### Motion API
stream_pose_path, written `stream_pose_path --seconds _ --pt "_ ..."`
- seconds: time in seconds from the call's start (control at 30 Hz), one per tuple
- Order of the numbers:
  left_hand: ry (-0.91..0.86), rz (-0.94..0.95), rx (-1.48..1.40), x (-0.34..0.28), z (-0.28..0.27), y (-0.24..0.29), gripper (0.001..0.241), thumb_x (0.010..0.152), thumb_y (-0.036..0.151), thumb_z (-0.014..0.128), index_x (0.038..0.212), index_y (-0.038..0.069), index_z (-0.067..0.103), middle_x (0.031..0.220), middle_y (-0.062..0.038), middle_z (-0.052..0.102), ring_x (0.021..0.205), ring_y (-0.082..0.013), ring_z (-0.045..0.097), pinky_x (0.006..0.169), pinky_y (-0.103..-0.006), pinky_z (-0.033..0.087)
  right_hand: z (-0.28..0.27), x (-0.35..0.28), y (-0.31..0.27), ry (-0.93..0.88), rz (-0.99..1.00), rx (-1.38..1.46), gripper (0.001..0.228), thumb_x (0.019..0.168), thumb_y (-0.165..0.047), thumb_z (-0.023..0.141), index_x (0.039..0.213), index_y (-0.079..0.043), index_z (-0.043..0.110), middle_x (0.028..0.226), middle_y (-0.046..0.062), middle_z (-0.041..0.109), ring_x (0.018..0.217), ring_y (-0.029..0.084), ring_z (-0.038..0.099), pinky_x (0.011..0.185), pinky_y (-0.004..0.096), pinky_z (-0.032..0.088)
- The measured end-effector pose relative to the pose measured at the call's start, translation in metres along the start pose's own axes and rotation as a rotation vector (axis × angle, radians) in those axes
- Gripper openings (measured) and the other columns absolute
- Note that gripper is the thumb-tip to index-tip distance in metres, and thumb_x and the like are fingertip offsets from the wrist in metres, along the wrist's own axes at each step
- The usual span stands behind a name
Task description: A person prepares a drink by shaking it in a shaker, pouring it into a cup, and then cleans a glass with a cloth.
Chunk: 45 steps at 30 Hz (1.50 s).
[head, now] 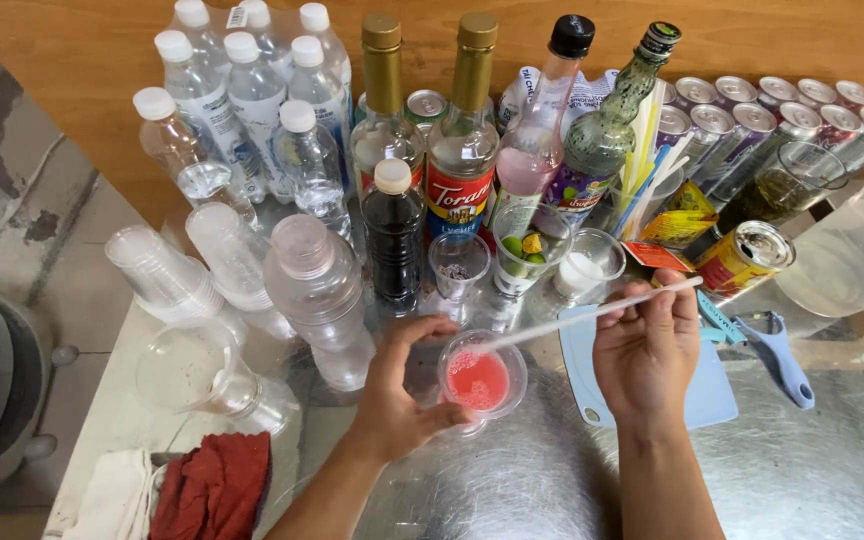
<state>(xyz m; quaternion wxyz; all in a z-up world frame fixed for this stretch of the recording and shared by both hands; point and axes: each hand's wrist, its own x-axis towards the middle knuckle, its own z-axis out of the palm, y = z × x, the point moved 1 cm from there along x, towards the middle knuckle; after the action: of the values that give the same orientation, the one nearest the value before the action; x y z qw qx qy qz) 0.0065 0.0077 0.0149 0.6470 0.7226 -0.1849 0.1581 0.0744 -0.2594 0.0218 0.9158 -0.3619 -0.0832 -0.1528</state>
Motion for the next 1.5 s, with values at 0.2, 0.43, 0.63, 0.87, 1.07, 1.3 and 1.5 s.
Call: stream_pose_path --seconds 0.2,0.43,0.63,0.87,1.07,1.3,1.5 --pt "-0.019 0.124 0.104 0.001 0.001 0.002 0.066 0.093 0.063 0.058 0.129 0.009 0.064 0.125 -0.008 0.066 0.121 -0.0247 0.060 0.108 -0.0417 0.048 0.021 -0.023 0.004 -0.128 -0.041 -0.132 0.006 0.108 -0.009 0.059 0.113 -0.011 0.059 0.106 0.019 0.072 0.079 0.029 0.070 0.075 0.034 0.055" --pt "0.136 0.270 -0.034 -0.006 -0.002 0.032 0.050 0.110 0.045 0.044 0.127 0.002 0.063 0.121 -0.012 0.066 0.119 -0.0280 0.060 0.106 -0.0419 0.050 0.079 -0.081 0.001 -0.493 -0.143 -0.597 0.013 0.095 -0.010 0.066 0.099 -0.002 0.056 0.105 0.029 0.072 0.099 0.037 0.077 0.070 0.039 0.071" --pt "0.225 0.224 -0.313 -0.011 -0.012 0.060 0.024 0.108 0.029 0.054 0.107 0.007 0.063 0.098 -0.010 0.070 0.091 -0.0222 0.069 0.085 -0.0349 0.056 0.085 -0.121 0.024 -0.440 -0.175 -0.785 0.012 0.089 -0.004 0.071 0.096 0.000 0.062 0.083 0.016 0.069 0.073 0.021 0.074 0.066 0.027 0.064" --pt "0.177 0.064 -0.455 -0.002 -0.016 0.055 0.035 0.098 0.023 0.066 0.122 0.004 0.046 0.094 -0.014 0.074 0.090 -0.0217 0.071 0.085 -0.0340 0.057 0.069 -0.113 0.011 -0.124 -0.260 -1.076 0.009 0.093 -0.011 0.069 0.095 -0.002 0.071 0.079 0.009 0.071 0.058 0.013 0.064 0.056 0.023 0.050" --pt "0.114 0.027 -0.209 0.011 -0.009 0.022 0.072 0.083 0.042 0.077 0.136 0.004 0.046 0.130 -0.015 0.067 0.118 -0.0235 0.066 0.097 -0.0343 0.052 0.059 -0.073 -0.040 -0.048 -0.454 -0.560 0.013 0.098 -0.005 0.067 0.106 0.000 0.057 0.099 0.017 0.064 0.072 0.026 0.068 0.071 0.032 0.057" --pt "-0.117 -0.151 0.003 -0.007 0.007 0.002 0.132 0.055 0.057 0.088 0.156 0.010 0.016 0.162 -0.016 0.036 0.141 -0.0306 0.049 0.107 -0.0473 0.050 0.052 -0.067 -0.069 -0.088 -0.460 -0.623 0.019 0.096 -0.010 0.069 0.106 -0.006 0.054 0.114 0.026 0.069 0.081 0.032 0.074 0.075 0.037 0.058" --pt "-0.152 -0.368 0.218 -0.005 0.008 -0.003 0.088 0.061 0.049 0.094 0.135 0.020 0.057 0.136 -0.005 0.068 0.122 -0.0244 0.066 0.097 -0.0362 0.053 0.067 -0.066 -0.053 -0.063 -0.480 -0.740 0.006 0.101 0.001 0.057 0.105 0.003 0.053 0.093 0.024 0.067 0.068 0.028 0.071 0.064 0.035 0.056"
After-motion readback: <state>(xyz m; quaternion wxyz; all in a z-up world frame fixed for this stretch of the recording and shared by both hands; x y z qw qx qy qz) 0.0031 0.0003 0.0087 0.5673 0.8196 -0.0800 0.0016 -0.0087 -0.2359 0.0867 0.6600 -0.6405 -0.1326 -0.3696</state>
